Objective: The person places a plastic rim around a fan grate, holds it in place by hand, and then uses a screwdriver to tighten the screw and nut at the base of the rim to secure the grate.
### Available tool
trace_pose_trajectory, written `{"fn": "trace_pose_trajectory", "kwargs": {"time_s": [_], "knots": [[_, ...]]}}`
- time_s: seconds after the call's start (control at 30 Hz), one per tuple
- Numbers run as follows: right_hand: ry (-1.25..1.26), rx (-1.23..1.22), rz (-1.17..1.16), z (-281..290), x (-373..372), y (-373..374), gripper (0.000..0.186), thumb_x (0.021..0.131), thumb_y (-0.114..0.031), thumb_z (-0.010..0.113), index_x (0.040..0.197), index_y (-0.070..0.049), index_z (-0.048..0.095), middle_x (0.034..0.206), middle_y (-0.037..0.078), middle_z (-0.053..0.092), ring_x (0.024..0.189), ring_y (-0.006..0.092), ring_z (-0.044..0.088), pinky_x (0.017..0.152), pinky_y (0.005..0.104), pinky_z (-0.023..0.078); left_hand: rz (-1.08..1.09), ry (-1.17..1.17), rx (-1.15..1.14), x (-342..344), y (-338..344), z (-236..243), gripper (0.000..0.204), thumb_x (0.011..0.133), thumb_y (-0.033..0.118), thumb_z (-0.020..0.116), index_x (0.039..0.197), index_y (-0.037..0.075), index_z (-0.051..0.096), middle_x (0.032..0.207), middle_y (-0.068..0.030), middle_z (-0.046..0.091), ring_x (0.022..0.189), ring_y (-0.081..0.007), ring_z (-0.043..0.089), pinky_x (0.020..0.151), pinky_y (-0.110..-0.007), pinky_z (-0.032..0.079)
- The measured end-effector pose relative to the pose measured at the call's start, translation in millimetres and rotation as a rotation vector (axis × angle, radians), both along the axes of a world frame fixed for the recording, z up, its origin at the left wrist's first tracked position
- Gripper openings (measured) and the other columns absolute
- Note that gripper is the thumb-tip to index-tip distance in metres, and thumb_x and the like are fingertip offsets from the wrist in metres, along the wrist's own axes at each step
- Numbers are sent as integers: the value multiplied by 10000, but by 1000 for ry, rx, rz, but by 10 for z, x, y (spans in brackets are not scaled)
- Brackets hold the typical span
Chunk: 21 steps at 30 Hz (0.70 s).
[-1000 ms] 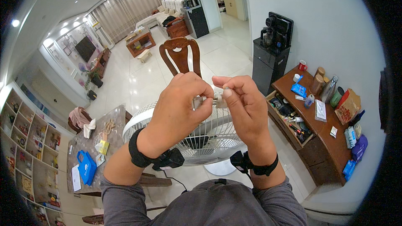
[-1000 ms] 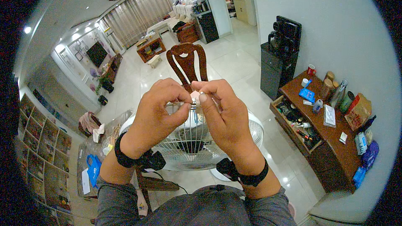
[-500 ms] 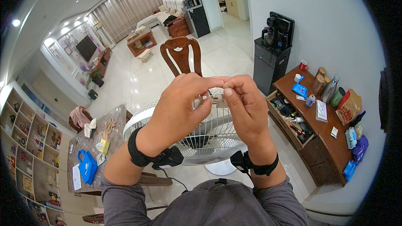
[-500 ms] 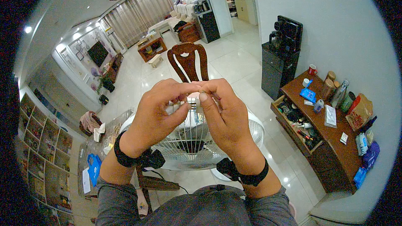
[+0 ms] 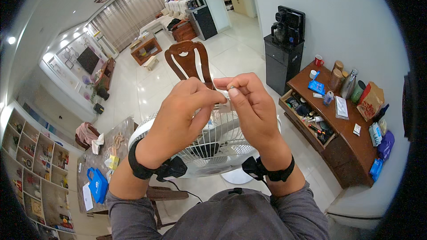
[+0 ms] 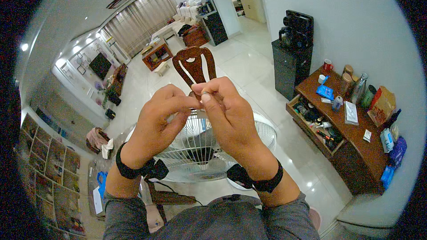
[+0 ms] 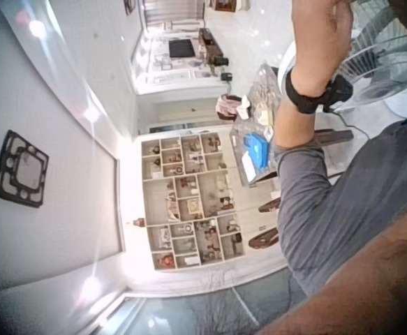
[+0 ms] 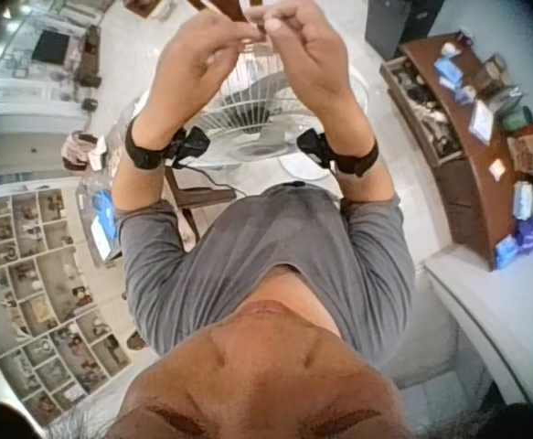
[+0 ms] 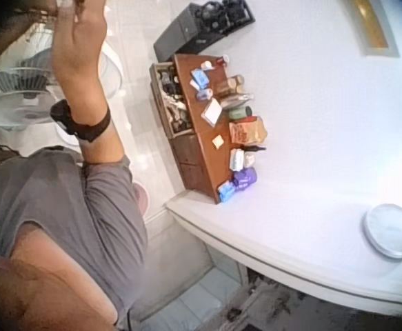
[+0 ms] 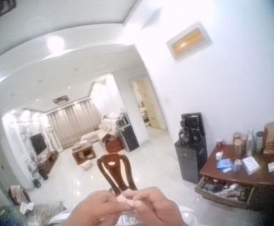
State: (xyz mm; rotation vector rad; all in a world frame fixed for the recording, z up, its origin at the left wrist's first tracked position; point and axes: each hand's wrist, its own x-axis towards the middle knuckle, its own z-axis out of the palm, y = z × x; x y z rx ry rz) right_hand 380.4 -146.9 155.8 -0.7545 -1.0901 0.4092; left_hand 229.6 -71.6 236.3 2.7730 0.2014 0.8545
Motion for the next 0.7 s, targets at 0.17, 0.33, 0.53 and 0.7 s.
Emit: {"fn": "trace_pose_trajectory", "kwargs": {"time_s": [0.17, 0.33, 0.53, 0.7], "knots": [[10, -24, 15, 104, 22, -93, 184, 1036, -141, 508, 1100, 2, 604, 985, 110, 668, 926, 150, 664, 829, 300, 535, 64, 7, -45, -13, -46, 12, 279, 801, -48, 643, 1030, 97, 708, 877, -96, 594, 853, -282, 586, 756, -367, 474], [-180, 52, -198, 91, 123, -174, 105, 974, -90, 592, 1023, -13, 644, 974, 138, 670, 918, 243, 674, 810, 335, 535, 63, 31, -35, 34, -60, 11, 278, 812, -42, 643, 1035, 107, 717, 869, -93, 597, 844, -274, 592, 747, -359, 475], [-337, 124, -438, -56, 136, -211, 92, 870, -50, 677, 961, -38, 683, 980, 141, 676, 926, 343, 643, 811, 408, 515, 75, 73, -39, 41, -82, 14, 278, 826, -50, 637, 1038, 110, 723, 861, -88, 595, 813, -249, 591, 720, -332, 472], [-316, 96, -479, -154, 86, -222, 61, 862, -97, 696, 901, -51, 686, 918, 122, 659, 855, 331, 612, 758, 432, 473, 99, 54, -43, 64, -155, 15, 273, 839, -59, 631, 1047, 90, 726, 863, -84, 588, 790, -210, 593, 698, -297, 471]]}}
